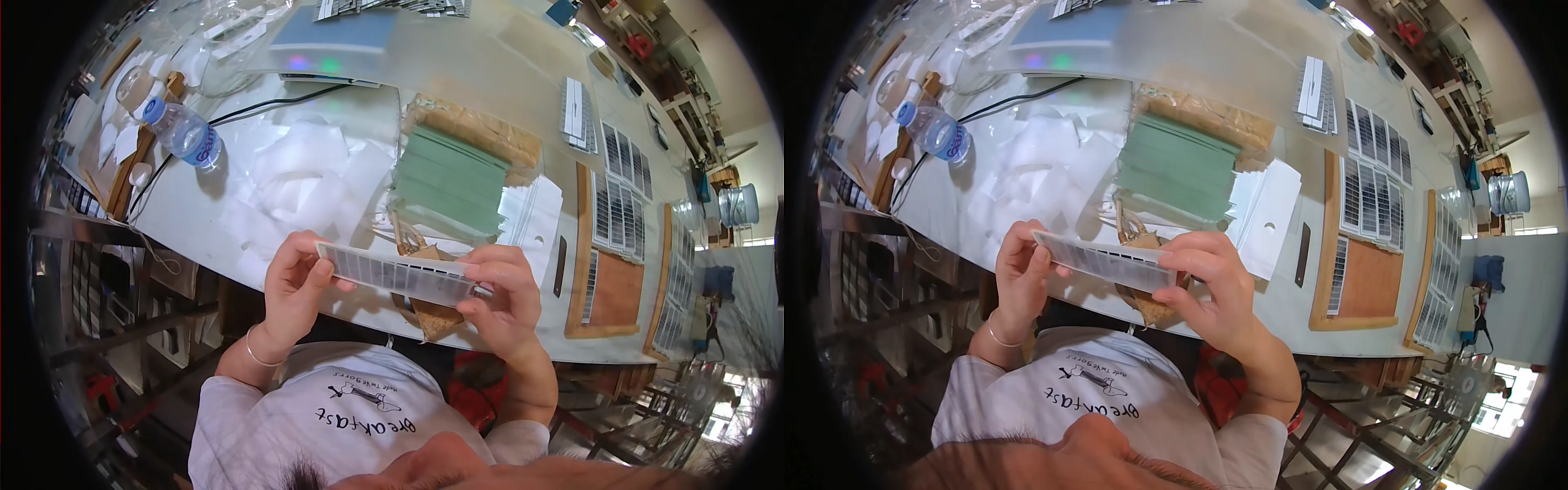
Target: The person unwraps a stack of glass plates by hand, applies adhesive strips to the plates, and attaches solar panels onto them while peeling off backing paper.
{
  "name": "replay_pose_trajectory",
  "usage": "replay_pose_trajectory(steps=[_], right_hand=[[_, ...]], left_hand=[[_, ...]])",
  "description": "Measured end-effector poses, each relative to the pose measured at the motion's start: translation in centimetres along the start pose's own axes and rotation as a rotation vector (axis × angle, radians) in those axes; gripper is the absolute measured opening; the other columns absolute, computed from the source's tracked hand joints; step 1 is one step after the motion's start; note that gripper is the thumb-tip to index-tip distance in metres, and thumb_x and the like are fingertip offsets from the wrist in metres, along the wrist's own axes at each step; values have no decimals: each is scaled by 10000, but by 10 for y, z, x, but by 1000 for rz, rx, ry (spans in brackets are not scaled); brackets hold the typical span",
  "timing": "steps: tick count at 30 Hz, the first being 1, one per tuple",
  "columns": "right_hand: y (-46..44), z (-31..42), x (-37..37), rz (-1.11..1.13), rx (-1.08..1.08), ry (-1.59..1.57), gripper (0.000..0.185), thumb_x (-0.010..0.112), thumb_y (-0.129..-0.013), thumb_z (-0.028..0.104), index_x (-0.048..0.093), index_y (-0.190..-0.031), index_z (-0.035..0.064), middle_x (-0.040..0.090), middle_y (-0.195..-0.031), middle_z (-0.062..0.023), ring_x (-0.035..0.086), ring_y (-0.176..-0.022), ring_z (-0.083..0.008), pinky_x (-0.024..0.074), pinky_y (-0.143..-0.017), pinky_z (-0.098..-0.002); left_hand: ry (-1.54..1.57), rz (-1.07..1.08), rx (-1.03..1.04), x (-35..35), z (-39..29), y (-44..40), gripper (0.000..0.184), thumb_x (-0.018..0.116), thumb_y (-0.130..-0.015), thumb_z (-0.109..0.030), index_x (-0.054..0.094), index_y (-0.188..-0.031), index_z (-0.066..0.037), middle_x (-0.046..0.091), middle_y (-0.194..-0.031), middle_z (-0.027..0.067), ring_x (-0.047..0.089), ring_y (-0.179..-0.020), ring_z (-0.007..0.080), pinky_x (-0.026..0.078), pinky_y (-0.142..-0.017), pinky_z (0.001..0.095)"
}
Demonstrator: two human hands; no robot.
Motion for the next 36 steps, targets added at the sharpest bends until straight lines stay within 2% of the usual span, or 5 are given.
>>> replay_pose_trajectory(steps=[7,13,16,22,36], right_hand=[[2,2,-1,-32,-89,124,556,810,-792,370,586,-1184,46,619,-1105,-166,588,-979,-260,544,-716,-329],[-2,11,6,48,-109,165,701,846,-706,460,582,-1212,53,552,-1185,-176,574,-1028,-275,532,-760,-342],[3,6,7,68,-89,281,753,817,-700,563,566,-1210,69,534,-1174,-159,544,-1071,-285,484,-877,-388],[-19,16,12,52,-137,310,725,895,-643,423,588,-1188,57,517,-1171,-174,530,-1012,-284,505,-765,-352],[-85,26,90,476,-166,409,586,896,-636,335,638,-1091,72,542,-1155,-111,494,-1044,-312,430,-879,-420]], left_hand=[[41,-28,-90,2,4,2,153,547,-1021,-139,533,-1096,-7,647,-989,84,653,-812,131,571,-728,258],[108,-33,-154,1,11,3,159,539,-1021,-130,544,-1120,-5,651,-1016,81,651,-849,124,572,-735,261],[117,-45,-210,2,10,3,157,532,-1021,-124,551,-1126,-9,646,-1036,71,644,-890,118,575,-750,261],[214,-79,-300,-6,5,8,168,511,-1027,-129,545,-1153,-23,638,-1069,52,639,-943,110,581,-772,256],[313,-222,-317,-66,-6,46,329,455,-1031,-87,427,-1351,-13,597,-1191,102,635,-1048,138,577,-901,296]])
Point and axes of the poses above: each hand's wrist, its own y-axis away from the middle knuckle, its own x-axis out of the palm, z = x × y, the point moved 7 cm from there along -y, towards the middle knuckle
